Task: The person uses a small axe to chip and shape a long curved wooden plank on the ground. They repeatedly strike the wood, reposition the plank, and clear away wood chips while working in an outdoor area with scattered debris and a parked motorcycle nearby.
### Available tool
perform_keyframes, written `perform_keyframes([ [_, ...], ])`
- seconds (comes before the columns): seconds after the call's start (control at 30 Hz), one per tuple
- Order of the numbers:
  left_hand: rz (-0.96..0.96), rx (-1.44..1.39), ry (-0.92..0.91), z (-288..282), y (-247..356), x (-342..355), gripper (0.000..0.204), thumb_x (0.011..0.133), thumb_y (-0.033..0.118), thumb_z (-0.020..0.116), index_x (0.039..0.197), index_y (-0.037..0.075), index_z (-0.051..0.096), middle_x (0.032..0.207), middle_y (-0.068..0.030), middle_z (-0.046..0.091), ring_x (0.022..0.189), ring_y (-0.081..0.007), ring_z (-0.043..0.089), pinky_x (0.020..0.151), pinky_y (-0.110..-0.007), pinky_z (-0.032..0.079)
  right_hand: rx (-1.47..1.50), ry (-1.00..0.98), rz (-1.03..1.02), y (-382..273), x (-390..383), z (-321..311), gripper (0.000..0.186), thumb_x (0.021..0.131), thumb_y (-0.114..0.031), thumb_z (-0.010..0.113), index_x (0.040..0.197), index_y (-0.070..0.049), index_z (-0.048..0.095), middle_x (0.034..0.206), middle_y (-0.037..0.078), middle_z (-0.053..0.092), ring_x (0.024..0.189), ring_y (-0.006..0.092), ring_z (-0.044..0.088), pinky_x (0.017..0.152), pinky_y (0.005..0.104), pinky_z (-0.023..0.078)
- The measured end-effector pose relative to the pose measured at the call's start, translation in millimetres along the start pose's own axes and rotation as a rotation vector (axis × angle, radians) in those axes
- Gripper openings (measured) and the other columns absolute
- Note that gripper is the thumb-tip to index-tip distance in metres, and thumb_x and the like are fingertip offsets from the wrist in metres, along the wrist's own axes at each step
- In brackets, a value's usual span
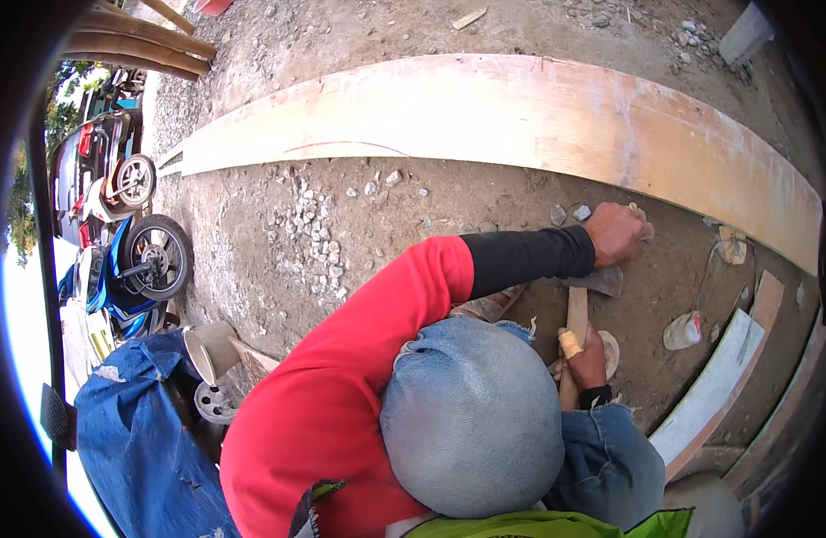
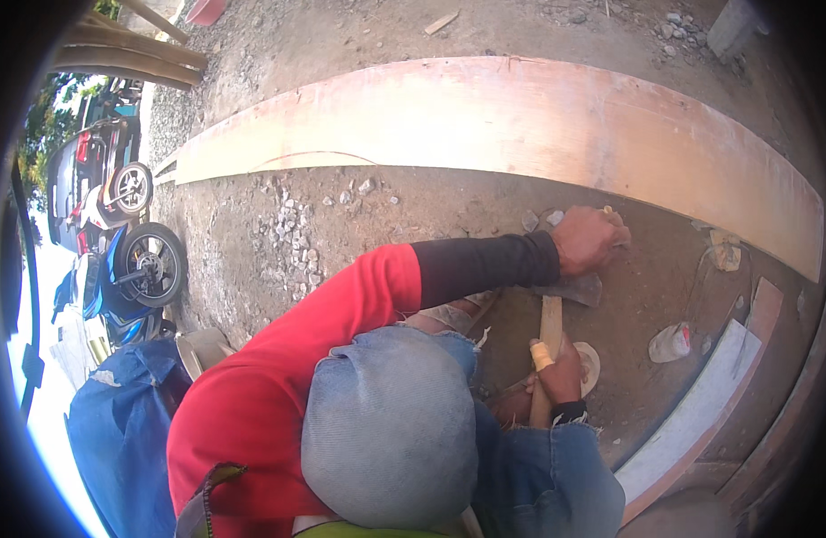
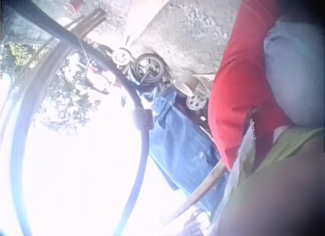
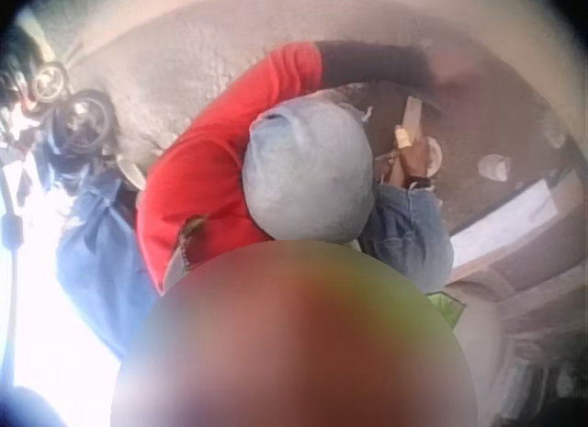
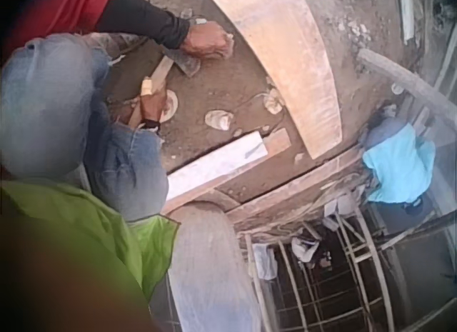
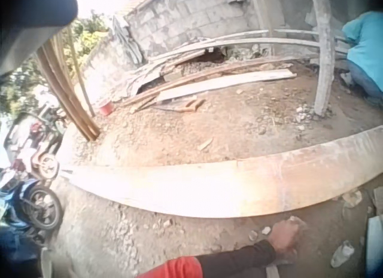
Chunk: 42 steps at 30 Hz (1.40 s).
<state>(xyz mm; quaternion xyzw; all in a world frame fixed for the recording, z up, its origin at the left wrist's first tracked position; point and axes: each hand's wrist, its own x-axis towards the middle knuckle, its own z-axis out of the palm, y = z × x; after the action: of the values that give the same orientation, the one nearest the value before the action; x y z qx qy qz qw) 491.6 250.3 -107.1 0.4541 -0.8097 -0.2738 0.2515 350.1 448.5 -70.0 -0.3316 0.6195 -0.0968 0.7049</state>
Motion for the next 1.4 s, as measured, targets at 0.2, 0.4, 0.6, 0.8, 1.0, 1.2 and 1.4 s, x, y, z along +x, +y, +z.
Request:
perform_keyframes([
  [0.2, -0.145, 0.077, -0.143, -20, 1, -10, 0.018, 0.098, 0.026, 0.065, 0.111, 0.014, 0.069, 0.089, -0.0164, 0.076, 0.080, -0.0406, 0.073, 0.068, -0.053, 0.058, 0.058, -0.009, 0.084, -6, -2, 0, 0.046, 0.100, -0.025, 0.075, 0.135, -0.001, 0.056, 0.078, 0.012, 0.066, 0.047, 0.0178, 0.063, 0.039, 0.0329, 0.050],
  [0.4, -0.109, 0.054, -0.067, -38, -1, -35, 0.021, 0.099, 0.021, 0.066, 0.119, 0.015, 0.064, 0.088, -0.0141, 0.075, 0.075, -0.0419, 0.072, 0.066, -0.050, 0.058, -0.023, 0.007, 0.026, -12, -7, -1, 0.049, 0.100, -0.033, 0.076, 0.130, 0.001, 0.056, 0.070, 0.007, 0.063, 0.046, 0.0159, 0.063, 0.038, 0.0321, 0.050],
  [0.6, -0.097, -0.126, 0.140, -64, -7, -76, 0.022, 0.100, 0.013, 0.068, 0.121, 0.010, 0.074, 0.101, -0.0136, 0.078, 0.092, -0.0368, 0.075, 0.080, -0.043, 0.060, -0.008, 0.009, 0.053, -10, -7, -2, 0.055, 0.100, -0.033, 0.076, 0.135, 0.002, 0.053, 0.071, 0.007, 0.063, 0.047, 0.0154, 0.061, 0.041, 0.0315, 0.051],
  [0.8, -0.230, -0.030, 0.375, -119, -34, -112, 0.012, 0.095, 0.012, 0.077, 0.106, 0.008, 0.081, 0.105, -0.0103, 0.079, 0.092, -0.0257, 0.077, 0.080, -0.036, 0.060, 0.540, -0.231, 0.146, -14, -18, -16, 0.066, 0.102, -0.024, 0.068, 0.157, -0.005, 0.036, 0.085, 0.007, 0.062, 0.059, 0.0142, 0.062, 0.049, 0.0283, 0.053],
  [1.0, -0.255, 0.072, 0.713, -160, -97, -124, 0.014, 0.095, 0.017, 0.081, 0.105, 0.009, 0.082, 0.091, -0.0059, 0.079, 0.087, -0.0176, 0.074, 0.081, -0.033, 0.058, 0.311, -0.287, 0.069, -39, -21, -16, 0.061, 0.104, -0.022, 0.065, 0.156, -0.009, 0.037, 0.083, 0.005, 0.060, 0.055, 0.0126, 0.058, 0.046, 0.0284, 0.050],
  [1.2, -0.443, 0.140, 0.705, -178, -133, -155, 0.020, 0.096, 0.026, 0.079, 0.105, 0.008, 0.081, 0.094, -0.0092, 0.080, 0.093, -0.0213, 0.075, 0.089, -0.034, 0.057, -0.153, -0.197, -0.224, -85, -9, 3, 0.055, 0.101, -0.025, 0.070, 0.146, -0.003, 0.047, 0.091, 0.015, 0.067, 0.064, 0.0202, 0.065, 0.057, 0.0359, 0.053],
  [1.4, -0.410, 0.033, 0.741, -173, -143, -166, 0.018, 0.097, 0.022, 0.078, 0.105, 0.006, 0.080, 0.093, -0.0078, 0.080, 0.089, -0.0174, 0.073, 0.081, -0.033, 0.057, -0.425, -0.097, -0.602, -143, 33, 29, 0.052, 0.098, -0.024, 0.072, 0.139, -0.001, 0.051, 0.104, 0.029, 0.070, 0.092, 0.0442, 0.071, 0.079, 0.0487, 0.055],
])
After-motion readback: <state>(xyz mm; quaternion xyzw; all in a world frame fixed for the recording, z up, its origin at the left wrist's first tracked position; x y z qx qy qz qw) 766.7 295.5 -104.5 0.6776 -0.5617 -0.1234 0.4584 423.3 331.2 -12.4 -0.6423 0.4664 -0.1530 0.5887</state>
